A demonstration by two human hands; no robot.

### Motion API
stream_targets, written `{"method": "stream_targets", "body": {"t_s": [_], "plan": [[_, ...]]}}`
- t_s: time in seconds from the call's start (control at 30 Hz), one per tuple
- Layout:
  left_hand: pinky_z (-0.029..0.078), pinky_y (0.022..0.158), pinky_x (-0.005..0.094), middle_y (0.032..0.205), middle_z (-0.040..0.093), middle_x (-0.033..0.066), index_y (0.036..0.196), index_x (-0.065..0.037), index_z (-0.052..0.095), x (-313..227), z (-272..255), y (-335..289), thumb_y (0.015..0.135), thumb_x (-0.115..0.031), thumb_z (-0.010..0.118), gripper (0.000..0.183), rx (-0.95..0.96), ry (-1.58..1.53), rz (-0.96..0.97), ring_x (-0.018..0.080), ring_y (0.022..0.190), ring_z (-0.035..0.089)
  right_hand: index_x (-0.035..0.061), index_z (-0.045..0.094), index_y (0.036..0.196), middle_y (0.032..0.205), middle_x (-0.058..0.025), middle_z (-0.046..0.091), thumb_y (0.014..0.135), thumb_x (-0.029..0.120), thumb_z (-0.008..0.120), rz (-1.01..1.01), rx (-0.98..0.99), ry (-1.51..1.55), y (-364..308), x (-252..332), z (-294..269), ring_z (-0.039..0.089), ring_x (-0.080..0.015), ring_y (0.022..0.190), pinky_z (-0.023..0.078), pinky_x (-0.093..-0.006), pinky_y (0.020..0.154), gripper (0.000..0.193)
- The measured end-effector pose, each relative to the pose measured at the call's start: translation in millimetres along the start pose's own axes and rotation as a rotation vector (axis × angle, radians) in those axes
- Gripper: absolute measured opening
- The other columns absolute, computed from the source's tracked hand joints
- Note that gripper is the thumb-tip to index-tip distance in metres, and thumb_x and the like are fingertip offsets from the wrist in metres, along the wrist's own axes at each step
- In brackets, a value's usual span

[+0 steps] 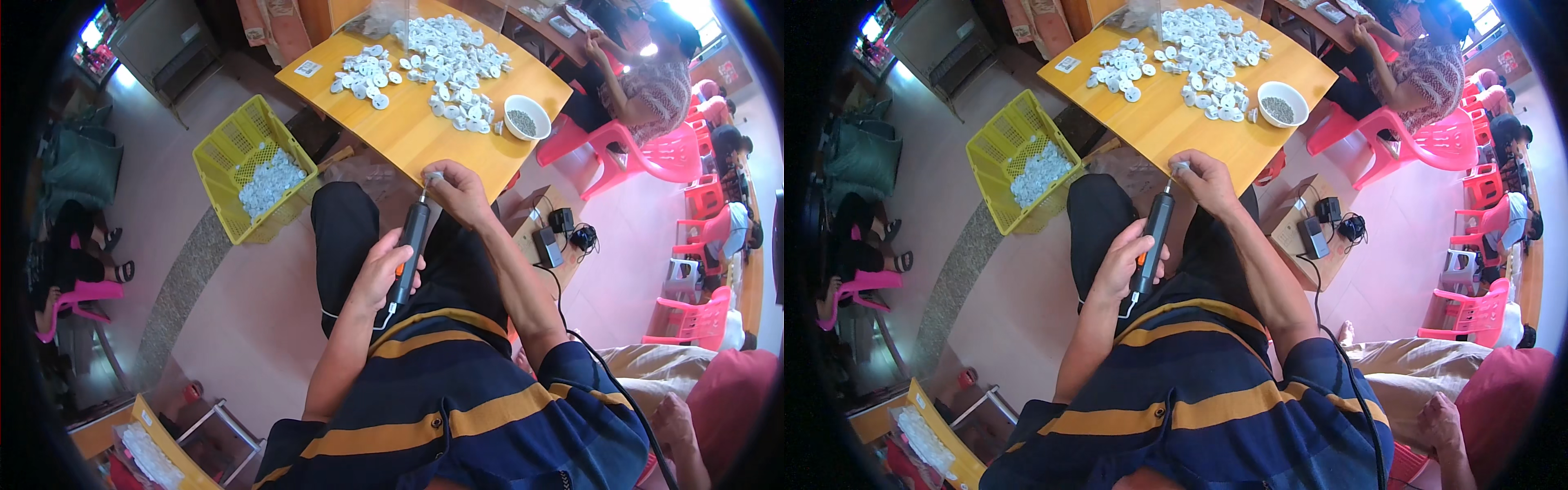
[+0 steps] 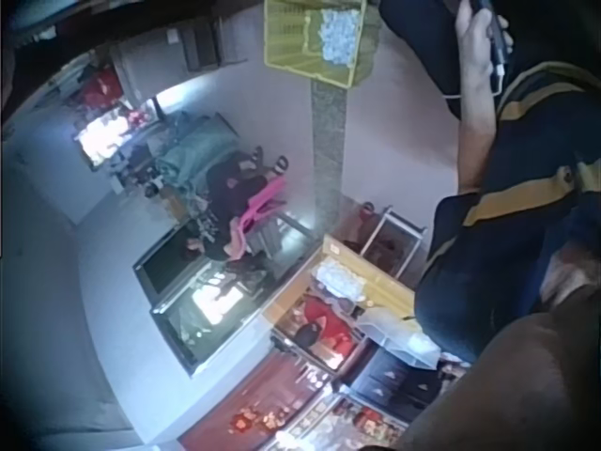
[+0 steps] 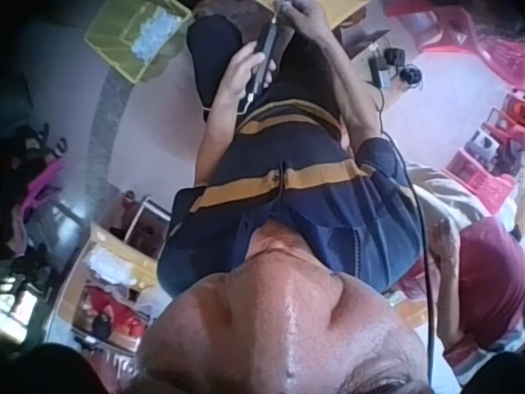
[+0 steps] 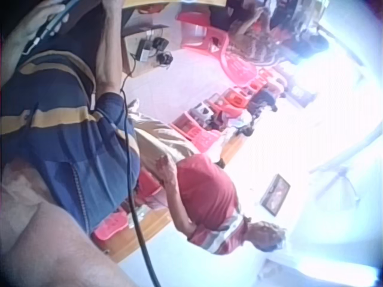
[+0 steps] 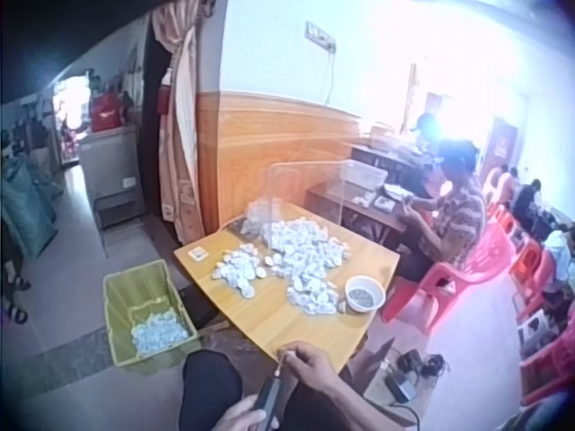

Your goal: The person assembles plastic components by picking up plastic bases and metal pieces from the table and fastening them together using an electric screwdriver, occasionally gathering and sorting the parts by hand.

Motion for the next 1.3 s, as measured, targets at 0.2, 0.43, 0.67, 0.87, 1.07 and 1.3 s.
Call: {"method": "stream_targets", "body": {"t_s": [0.2, 0.43, 0.67, 0.87, 1.07, 1.3], "plan": [[0.055, 0.053, 0.0273, 0.087, 0.068, 0.0112, 0.132, -0.002, 0.047, 1.5, -0.9, 2.5, 0.100, -0.019, 0.052, 0.037, 0.001, 0.003, -0.005, 0.0160, 0.062, 0.066, 0.0022, 0.064, 0.110, 0.097, 0.0013, 0.065, 0.100, 0.006, 0.059, -0.018, 0.013, -0.064, 0.9, -1.0, -1.3, 0.059, -0.0053, 0.086, 0.050, -0.0209, 0.075, 0.012], [0.055, 0.053, 0.0270, 0.087, 0.067, 0.0111, 0.131, -0.002, 0.047, 1.6, -1.7, 3.2, 0.099, -0.020, 0.052, 0.037, 0.012, 0.003, 0.008, 0.0160, 0.062, 0.066, 0.0023, 0.064, 0.111, 0.097, 0.0015, 0.065, 0.099, 0.006, 0.059, -0.021, 0.005, -0.088, 1.0, -1.5, -0.7, 0.059, -0.0049, 0.086, 0.050, -0.0205, 0.076, 0.013], [0.055, 0.053, 0.0267, 0.086, 0.067, 0.0109, 0.130, -0.003, 0.047, 1.0, -1.5, 2.6, 0.100, -0.019, 0.052, 0.035, 0.007, -0.003, 0.004, 0.0155, 0.061, 0.066, 0.0023, 0.065, 0.110, 0.097, 0.0015, 0.066, 0.099, 0.006, 0.059, -0.021, -0.013, -0.138, 1.1, 0.2, 0.8, 0.059, -0.0049, 0.086, 0.050, -0.0202, 0.075, 0.013], [0.054, 0.053, 0.0266, 0.086, 0.067, 0.0104, 0.130, -0.003, 0.047, 2.3, -0.9, 3.1, 0.100, -0.018, 0.051, 0.034, -0.002, 0.007, 0.007, 0.0151, 0.061, 0.065, 0.0026, 0.069, 0.108, 0.090, 0.0008, 0.069, 0.095, 0.006, 0.063, -0.013, -0.054, -0.141, -1.0, 2.0, 1.5, 0.062, -0.0064, 0.083, 0.051, -0.0236, 0.076, 0.014], [0.054, 0.053, 0.0265, 0.086, 0.067, 0.0101, 0.129, -0.003, 0.048, -0.6, 0.8, 2.8, 0.099, -0.018, 0.051, 0.033, 0.001, 0.014, 0.013, 0.0147, 0.061, 0.065, 0.0026, 0.068, 0.107, 0.089, 0.0009, 0.068, 0.095, 0.007, 0.063, -0.032, -0.062, -0.157, -0.9, 1.8, 1.0, 0.061, -0.0064, 0.082, 0.051, -0.0237, 0.075, 0.014], [0.054, 0.053, 0.0263, 0.086, 0.067, 0.0097, 0.126, -0.004, 0.048, -1.6, 0.5, 3.6, 0.099, -0.019, 0.050, 0.031, 0.000, 0.033, 0.001, 0.0144, 0.061, 0.065, 0.0024, 0.069, 0.107, 0.089, 0.0003, 0.069, 0.095, 0.007, 0.064, -0.044, -0.059, -0.171, -0.5, 2.1, 0.1, 0.061, -0.0070, 0.083, 0.051, -0.0243, 0.076, 0.013]]}}
Point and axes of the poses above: each hand's wrist, its own y-axis towards the middle knuckle, its own z-axis out of the palm, x = y × z, the point moved 3 cm from there along y, towards the middle knuckle
